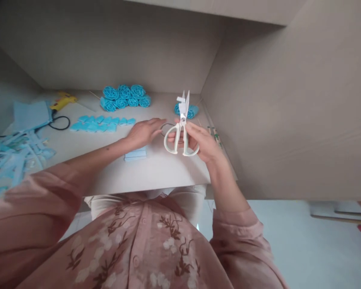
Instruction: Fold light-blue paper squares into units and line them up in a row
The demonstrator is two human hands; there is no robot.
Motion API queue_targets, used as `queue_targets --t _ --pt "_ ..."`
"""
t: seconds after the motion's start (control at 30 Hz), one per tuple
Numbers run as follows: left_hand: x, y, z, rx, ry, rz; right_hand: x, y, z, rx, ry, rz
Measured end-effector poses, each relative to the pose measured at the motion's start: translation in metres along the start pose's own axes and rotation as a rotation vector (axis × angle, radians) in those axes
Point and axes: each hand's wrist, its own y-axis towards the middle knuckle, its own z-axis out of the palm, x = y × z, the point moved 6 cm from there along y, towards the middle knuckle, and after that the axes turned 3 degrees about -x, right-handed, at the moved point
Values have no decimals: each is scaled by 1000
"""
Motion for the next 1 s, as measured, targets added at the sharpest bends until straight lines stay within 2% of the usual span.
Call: queue_targets --t 0.07,0.17,0.27,0.37,0.43,0.5,0.6,0.8,0.9,1.0 --pt "1 -11 -13 -26 -90 -55 -14 0 -13 -41 -76 45" --pt "-5 -34 -10 165 -391 -192 -33 5 -13 -56 -165 78" --pt "-22 -56 -1 310 -751 -296 -45 15 4 -53 -187 82" --pt "-28 -74 8 324 -975 -489 -52 22 19 -91 -208 71" --pt "-29 -82 11 282 -1058 -577 -52 23 25 -126 -240 37" --pt "-27 -85 11 217 -1095 -598 -51 21 28 -140 -287 -4" --pt "-26 -89 10 173 -1076 -553 -46 16 30 -126 -383 -42" --pt "-19 -87 5 255 -911 -449 -38 15 24 -74 -454 56" --pt "-4 -78 -1 243 -805 -424 -34 27 15 -98 -467 48" --pt "22 -70 -15 106 -721 -460 -35 43 0 -140 -526 22"
